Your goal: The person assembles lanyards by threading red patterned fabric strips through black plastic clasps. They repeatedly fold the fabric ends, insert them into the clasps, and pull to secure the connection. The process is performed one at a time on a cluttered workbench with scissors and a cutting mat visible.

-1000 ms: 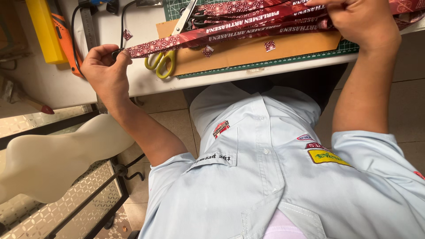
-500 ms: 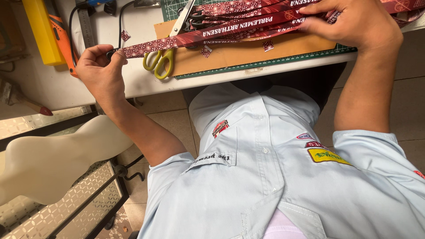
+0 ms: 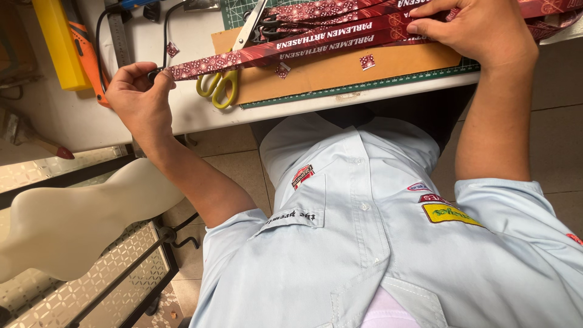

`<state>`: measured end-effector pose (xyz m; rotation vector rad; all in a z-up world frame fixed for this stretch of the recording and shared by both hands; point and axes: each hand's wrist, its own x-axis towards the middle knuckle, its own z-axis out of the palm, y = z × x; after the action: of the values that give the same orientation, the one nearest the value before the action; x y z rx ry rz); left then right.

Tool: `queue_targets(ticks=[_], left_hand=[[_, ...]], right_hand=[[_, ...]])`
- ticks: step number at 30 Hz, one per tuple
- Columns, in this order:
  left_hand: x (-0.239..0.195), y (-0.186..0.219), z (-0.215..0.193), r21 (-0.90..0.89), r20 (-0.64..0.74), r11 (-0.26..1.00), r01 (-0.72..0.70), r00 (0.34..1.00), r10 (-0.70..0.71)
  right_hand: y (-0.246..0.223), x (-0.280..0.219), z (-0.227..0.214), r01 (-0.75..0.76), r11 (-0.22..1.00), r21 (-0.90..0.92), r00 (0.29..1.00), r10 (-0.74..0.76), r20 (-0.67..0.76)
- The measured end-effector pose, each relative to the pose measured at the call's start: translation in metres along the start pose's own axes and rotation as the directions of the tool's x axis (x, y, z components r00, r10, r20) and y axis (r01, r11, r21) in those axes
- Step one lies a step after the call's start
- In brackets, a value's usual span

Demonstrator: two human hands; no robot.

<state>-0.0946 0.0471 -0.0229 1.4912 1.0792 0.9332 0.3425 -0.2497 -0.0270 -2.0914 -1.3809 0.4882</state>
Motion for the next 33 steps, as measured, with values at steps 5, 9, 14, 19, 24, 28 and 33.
queue_targets(ticks=[5,9,14,19,24,28,33], left_hand=[[0.000,-0.005,0.001,0.065,-0.013,0.998,0.011,1.000,-0.010],[-0.001,-0.008,-0.001,0.071,-0.012,0.997,0.010,1.000,-0.010],[-0.002,-0.008,-0.003,0.053,-0.021,0.999,0.014,1.000,-0.013],[-0.005,-0.007,-0.002,0.046,-0.024,0.999,0.001,1.000,0.000],[-0.006,-0.009,-0.003,0.020,-0.017,1.000,-0.006,1.000,0.006],[-0.005,-0.014,-0.007,-0.039,-0.002,0.999,-0.034,0.999,0.034],[-0.007,-0.015,-0.009,-0.094,0.010,0.995,-0.030,0.999,0.031]], right_hand=[[-0.002,0.000,0.000,0.013,0.999,0.035,1.000,-0.012,-0.007],[-0.001,0.000,0.000,-0.035,0.997,0.075,0.999,0.034,0.017],[0.005,0.001,0.002,0.116,0.993,0.027,0.993,-0.116,-0.012],[0.009,-0.003,0.004,0.062,0.995,0.076,0.998,-0.059,-0.038],[0.015,-0.004,0.006,0.122,0.991,0.059,0.992,-0.119,-0.049],[0.028,-0.004,0.009,0.196,0.977,-0.082,0.979,-0.200,-0.040],[0.045,-0.003,0.014,0.157,0.986,0.053,0.988,-0.156,-0.019]])
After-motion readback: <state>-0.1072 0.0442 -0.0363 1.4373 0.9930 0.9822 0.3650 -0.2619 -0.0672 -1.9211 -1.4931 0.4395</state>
